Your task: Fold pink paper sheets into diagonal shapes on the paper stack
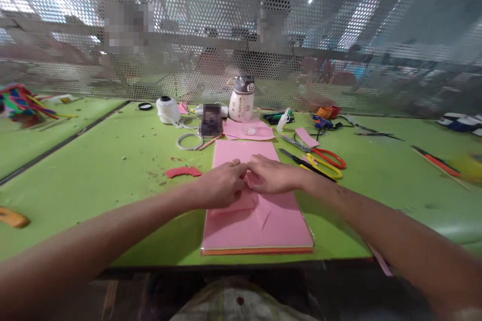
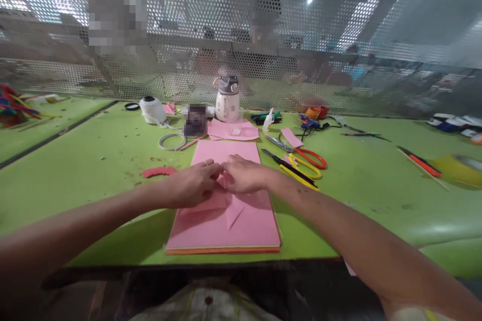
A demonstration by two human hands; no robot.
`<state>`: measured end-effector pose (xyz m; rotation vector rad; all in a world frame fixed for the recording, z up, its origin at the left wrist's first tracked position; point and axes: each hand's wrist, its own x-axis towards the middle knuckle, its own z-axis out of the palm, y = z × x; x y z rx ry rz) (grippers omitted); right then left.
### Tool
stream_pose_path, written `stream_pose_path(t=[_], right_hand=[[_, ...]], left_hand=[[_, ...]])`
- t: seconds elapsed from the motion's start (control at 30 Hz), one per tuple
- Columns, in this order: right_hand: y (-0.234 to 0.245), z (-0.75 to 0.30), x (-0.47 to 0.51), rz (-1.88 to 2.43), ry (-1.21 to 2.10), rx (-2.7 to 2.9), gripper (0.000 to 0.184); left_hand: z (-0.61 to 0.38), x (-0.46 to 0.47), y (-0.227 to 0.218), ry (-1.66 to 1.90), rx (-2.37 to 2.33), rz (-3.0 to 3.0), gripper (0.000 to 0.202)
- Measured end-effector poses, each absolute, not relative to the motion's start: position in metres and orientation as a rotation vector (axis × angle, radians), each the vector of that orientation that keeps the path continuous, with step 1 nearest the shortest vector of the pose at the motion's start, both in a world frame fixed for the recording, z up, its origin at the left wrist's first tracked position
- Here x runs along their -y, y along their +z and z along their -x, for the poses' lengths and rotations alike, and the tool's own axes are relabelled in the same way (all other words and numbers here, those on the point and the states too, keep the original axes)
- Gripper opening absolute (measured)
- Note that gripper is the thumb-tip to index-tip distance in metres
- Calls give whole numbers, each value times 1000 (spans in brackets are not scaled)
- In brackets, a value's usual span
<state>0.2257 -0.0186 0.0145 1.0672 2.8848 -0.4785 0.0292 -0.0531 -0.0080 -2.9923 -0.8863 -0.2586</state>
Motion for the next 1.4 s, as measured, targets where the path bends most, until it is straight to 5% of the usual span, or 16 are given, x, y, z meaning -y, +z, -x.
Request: stream_pose_path(t=[0.2,0.5,1.1,1.4], right_hand=[[19,-244,21,-1196,-435,-2761,32],[2,-253,38,-1609,-493,-2771,20],[-17,-235,28,-1495,-881,-2946,16],[-35,-260,53,-896,-390,-3482,17]], left_hand=[[-40,89,-5,-179,1047,2973,25],[-36,112,-22,-344,1200,2993,35],[-34,117,-29,-588,1133,2979,24],[-18,106,-17,-922,957,2898,19]])
